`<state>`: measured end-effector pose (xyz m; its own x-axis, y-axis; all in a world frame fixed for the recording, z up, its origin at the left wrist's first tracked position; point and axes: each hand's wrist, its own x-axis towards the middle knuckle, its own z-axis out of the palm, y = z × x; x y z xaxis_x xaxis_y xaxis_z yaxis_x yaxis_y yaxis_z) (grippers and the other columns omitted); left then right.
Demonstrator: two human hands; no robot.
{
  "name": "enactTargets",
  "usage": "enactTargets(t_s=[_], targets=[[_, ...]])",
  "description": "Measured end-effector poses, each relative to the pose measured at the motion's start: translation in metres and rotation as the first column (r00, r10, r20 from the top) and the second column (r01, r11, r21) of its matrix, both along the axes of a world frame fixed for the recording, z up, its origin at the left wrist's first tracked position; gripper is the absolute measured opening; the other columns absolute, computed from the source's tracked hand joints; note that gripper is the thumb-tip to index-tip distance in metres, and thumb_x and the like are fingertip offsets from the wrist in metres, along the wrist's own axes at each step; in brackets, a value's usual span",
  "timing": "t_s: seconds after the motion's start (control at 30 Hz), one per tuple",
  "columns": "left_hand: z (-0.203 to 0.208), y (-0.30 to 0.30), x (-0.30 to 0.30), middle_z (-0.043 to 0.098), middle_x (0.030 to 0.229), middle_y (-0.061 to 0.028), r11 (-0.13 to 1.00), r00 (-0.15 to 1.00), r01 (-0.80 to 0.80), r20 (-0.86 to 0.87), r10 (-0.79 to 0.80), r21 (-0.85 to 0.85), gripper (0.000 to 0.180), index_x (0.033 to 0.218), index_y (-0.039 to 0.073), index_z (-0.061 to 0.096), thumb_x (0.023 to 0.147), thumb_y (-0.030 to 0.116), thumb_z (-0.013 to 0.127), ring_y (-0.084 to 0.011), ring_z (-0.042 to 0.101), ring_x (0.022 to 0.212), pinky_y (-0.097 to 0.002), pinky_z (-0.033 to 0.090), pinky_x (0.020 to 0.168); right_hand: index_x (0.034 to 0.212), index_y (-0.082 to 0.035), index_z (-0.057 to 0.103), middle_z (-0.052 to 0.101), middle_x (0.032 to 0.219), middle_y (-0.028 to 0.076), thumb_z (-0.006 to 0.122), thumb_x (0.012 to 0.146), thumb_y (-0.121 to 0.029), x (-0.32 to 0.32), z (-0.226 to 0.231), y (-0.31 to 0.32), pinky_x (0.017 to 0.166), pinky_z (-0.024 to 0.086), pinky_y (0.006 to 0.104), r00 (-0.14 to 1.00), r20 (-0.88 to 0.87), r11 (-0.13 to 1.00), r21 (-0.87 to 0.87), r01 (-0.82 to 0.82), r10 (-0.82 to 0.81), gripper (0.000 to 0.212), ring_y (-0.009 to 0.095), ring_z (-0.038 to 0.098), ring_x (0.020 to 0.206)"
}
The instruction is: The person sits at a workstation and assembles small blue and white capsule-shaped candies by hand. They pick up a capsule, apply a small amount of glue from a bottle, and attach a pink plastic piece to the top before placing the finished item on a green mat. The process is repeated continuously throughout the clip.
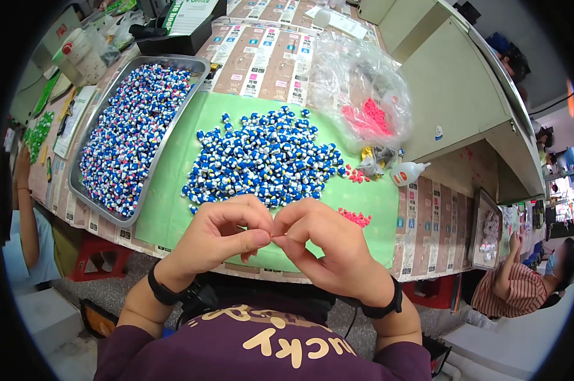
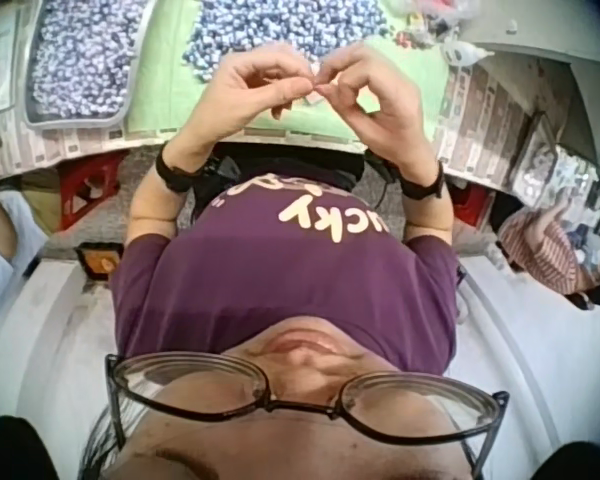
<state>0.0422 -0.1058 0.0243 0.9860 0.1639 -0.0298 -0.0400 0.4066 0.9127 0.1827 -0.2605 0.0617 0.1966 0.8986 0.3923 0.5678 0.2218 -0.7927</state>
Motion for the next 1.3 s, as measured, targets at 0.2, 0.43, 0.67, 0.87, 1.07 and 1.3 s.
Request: enactTargets(t_s=[0.2,0.43,0.67,0.87,1.07,1.3], targets=[[-0.011,0.010,-0.004,0.060,0.094,-0.0026,0.993,0.994,0.098,0.042,-0.100,0.063,0.010,0.097,0.002,0.071,0.091,0.010,0.069,-0.0072,0.058,0.078,-0.0207,0.050,0.060,0.086,-0.001,0.054,0.062,0.095,0.011,0.065,0.078,0.011,0.003,0.013,0.003,0.068,0.052,0.0336,0.974,0.170,0.987,-0.086,-0.135,0.148,0.019,0.026,0.063,0.081],[-0.017,0.011,-0.002,0.059,0.103,-0.0058,0.981,0.992,-0.124,-0.017,0.128,0.151,0.022,0.113,0.001,0.070,0.093,0.000,0.060,-0.0096,0.058,0.083,-0.0234,0.053,0.069,0.084,-0.001,0.047,0.056,0.087,0.012,0.058,0.076,0.013,0.018,0.002,0.008,0.069,0.047,0.0350,0.994,0.100,0.961,-0.277,-0.009,0.038,0.019,0.030,0.058,0.078],[-0.013,0.024,-0.024,0.061,0.113,-0.0077,0.952,0.966,-0.241,-0.049,0.254,0.190,0.030,0.122,0.000,0.063,0.093,-0.004,0.056,-0.0125,0.061,0.097,-0.0262,0.055,0.079,0.082,-0.001,0.045,0.048,0.079,0.013,0.055,0.076,0.011,0.023,-0.018,0.011,0.064,0.043,0.0380,0.991,0.128,0.920,-0.391,0.003,0.051,0.017,0.032,0.052,0.073],[-0.013,0.024,-0.033,0.064,0.112,-0.0065,0.949,0.956,-0.251,-0.103,0.274,0.192,0.029,0.121,0.000,0.062,0.092,-0.001,0.060,-0.0118,0.062,0.098,-0.0261,0.055,0.078,0.081,-0.004,0.048,0.052,0.078,0.009,0.058,0.076,0.008,0.024,-0.016,0.020,0.068,0.040,0.0381,0.958,0.266,0.901,-0.434,0.018,0.109,0.017,0.029,0.054,0.075],[-0.012,0.022,-0.032,0.064,0.111,-0.0093,0.944,0.959,-0.230,-0.110,0.261,0.236,0.026,0.117,-0.003,0.063,0.091,-0.003,0.062,-0.0144,0.062,0.101,-0.0264,0.055,0.078,0.081,-0.007,0.049,0.054,0.077,0.006,0.059,0.077,0.007,0.024,-0.011,0.023,0.073,0.036,0.0356,0.926,0.350,0.869,-0.492,0.055,0.140,0.017,0.026,0.054,0.074],[-0.016,0.018,-0.027,0.065,0.109,-0.0097,0.949,0.960,-0.280,0.018,0.281,0.147,0.022,0.111,-0.004,0.066,0.090,-0.005,0.063,-0.0167,0.065,0.100,-0.0270,0.056,0.084,0.078,-0.004,0.047,0.054,0.078,0.006,0.061,0.076,0.009,0.018,0.009,0.022,0.068,0.042,0.0354,0.999,0.039,0.922,-0.386,-0.017,0.035,0.020,0.024,0.057,0.074]])
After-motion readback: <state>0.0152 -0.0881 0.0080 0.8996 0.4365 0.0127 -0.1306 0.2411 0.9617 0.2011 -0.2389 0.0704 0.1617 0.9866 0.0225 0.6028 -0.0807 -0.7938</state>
